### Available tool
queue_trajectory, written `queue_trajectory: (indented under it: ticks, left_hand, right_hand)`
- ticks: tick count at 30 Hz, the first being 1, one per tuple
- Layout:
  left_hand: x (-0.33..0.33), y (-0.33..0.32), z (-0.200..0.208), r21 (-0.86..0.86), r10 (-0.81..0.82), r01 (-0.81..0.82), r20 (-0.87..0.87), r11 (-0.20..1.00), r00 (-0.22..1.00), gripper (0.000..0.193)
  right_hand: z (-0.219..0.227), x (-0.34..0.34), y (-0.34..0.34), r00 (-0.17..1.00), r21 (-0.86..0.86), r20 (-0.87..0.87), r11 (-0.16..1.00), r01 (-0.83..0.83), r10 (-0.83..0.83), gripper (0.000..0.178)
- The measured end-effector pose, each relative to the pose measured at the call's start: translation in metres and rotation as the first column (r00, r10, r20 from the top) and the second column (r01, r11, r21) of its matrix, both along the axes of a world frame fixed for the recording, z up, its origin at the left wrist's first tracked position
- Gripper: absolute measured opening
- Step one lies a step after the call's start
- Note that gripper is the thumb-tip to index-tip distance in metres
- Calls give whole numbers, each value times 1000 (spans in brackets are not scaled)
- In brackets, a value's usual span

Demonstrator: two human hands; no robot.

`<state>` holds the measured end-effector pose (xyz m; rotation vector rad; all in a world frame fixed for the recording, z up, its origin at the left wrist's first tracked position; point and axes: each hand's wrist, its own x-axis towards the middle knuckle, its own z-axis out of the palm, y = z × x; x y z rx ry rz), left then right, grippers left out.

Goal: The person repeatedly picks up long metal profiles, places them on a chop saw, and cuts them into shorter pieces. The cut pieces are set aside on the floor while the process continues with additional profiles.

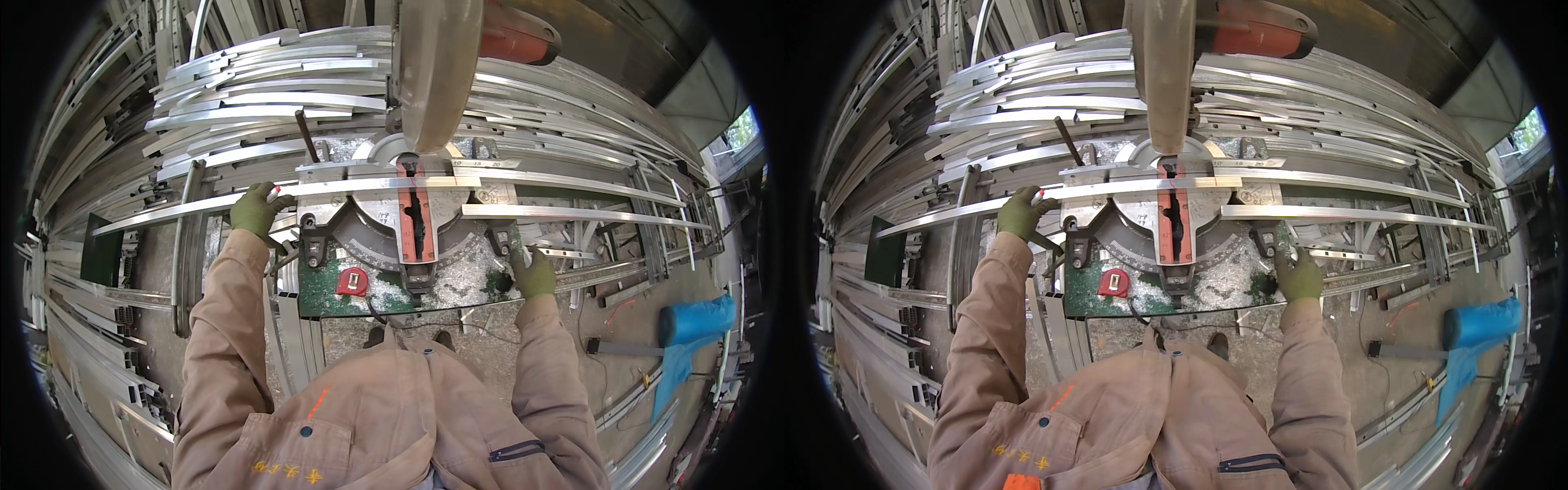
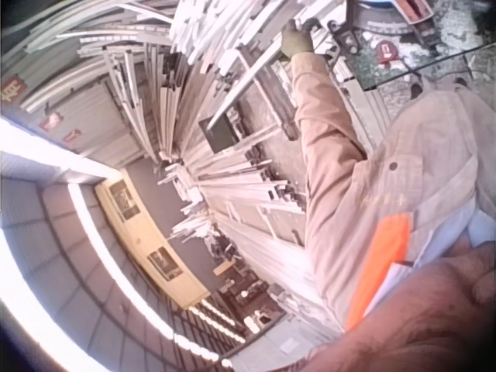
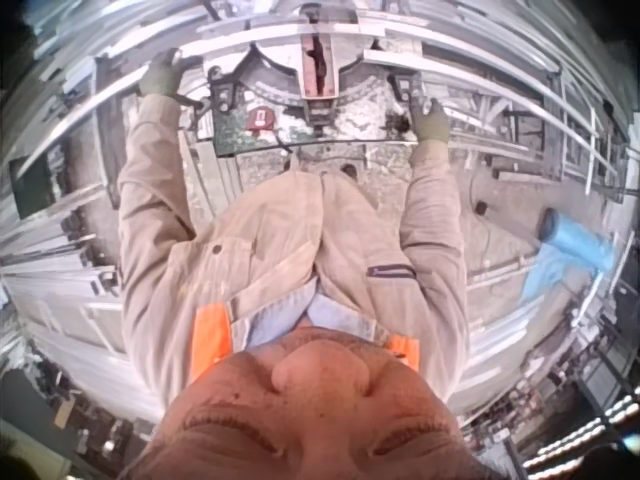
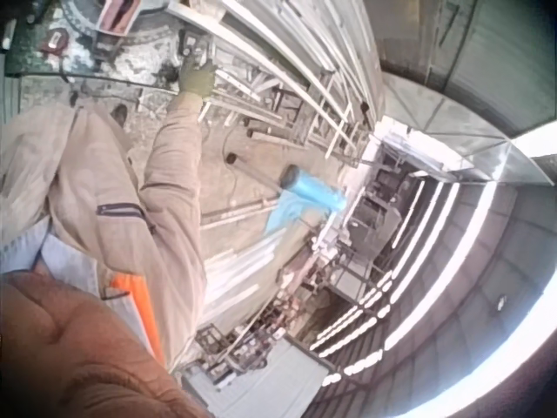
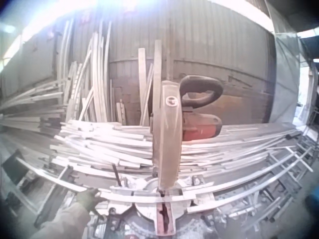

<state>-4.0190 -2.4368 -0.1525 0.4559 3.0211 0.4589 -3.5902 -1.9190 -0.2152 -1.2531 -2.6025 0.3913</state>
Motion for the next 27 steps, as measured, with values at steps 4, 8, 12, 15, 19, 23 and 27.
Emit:
queue_trajectory:
  ticks: [4,8,12,15,19,23,27]
  left_hand:
    - [-2,-2,0,-17,6,-5,21,1000,1000,72]
    - [-2,0,-2,-32,-22,21,-31,999,999,64]
    - [2,12,-4,-13,-18,18,-7,1000,1000,66]
    - [7,23,-4,-15,-30,29,-58,999,998,66]
    - [15,42,-3,-21,14,-14,-28,1000,1000,71]
    - [26,58,-2,-17,44,-44,-42,999,998,77]
    - [32,65,0,-50,4,-7,-63,999,998,81]
  right_hand:
    - [-41,-19,13,998,-255,22,965,59,-56,101]
    - [-67,-20,15,995,-333,-38,940,71,-88,106]
    - [-78,-21,20,996,-346,38,934,91,-82,108]
    - [-80,-23,24,998,-359,25,931,58,-52,108]
    - [-76,-23,27,998,-326,49,945,41,-27,106]
    - [-68,-25,24,997,-374,82,927,35,-5,102]
    - [-46,-24,17,993,-315,114,949,1,37,101]
